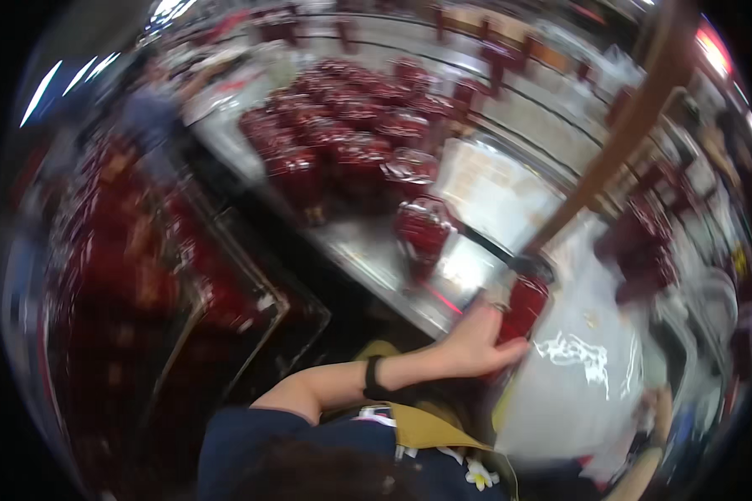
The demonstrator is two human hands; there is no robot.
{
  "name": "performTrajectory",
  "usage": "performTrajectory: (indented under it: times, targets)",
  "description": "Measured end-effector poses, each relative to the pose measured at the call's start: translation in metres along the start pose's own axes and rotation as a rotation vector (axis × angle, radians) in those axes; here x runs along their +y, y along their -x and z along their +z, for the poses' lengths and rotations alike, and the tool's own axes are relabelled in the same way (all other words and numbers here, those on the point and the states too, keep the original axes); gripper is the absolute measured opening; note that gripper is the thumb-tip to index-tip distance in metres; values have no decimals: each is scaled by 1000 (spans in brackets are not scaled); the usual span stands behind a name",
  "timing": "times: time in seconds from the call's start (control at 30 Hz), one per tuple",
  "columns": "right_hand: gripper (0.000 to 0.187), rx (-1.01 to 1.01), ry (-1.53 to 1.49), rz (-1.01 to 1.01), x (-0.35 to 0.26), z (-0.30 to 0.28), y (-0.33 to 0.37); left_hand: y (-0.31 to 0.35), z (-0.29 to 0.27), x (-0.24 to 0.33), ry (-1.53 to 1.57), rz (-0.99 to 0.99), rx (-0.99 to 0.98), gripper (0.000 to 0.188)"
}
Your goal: Applying decorative labels and gold bands to red glass liquor bottles at a manufacturing workstation.
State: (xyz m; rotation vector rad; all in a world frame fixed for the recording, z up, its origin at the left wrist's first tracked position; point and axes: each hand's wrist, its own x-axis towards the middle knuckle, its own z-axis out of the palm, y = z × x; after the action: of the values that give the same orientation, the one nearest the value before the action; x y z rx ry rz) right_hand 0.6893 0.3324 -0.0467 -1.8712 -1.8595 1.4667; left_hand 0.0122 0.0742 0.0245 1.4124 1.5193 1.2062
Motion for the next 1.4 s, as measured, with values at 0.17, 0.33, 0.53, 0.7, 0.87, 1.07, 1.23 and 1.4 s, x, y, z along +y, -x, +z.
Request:
performTrajectory:
  times: [0.17,0.33,0.53,0.7,0.87,1.07,1.23,1.4]
  targets:
    - [15,-72,286,-302,-136,69,-183,17,-1,5,-116,-58,44,104]
    - [12,211,501,-372,-120,66,-192,24,-6,12,-50,-101,81,107]
    - [10,586,734,-354,-102,57,-166,15,-2,4,-60,-57,79,108]
    - [12,853,627,-490,-147,74,-115,12,-5,0,-82,-83,9,97]
    - [11,704,537,-759,-293,176,16,17,-9,-8,-4,-47,35,90]
    - [7,652,502,-888,-348,266,79,18,-1,-5,-161,17,210,80]
    - [7,580,419,-915,-362,297,93,18,5,-16,-147,-4,188,81]
    - [7,583,363,-947,-371,312,99,18,7,-23,-171,-11,181,79]
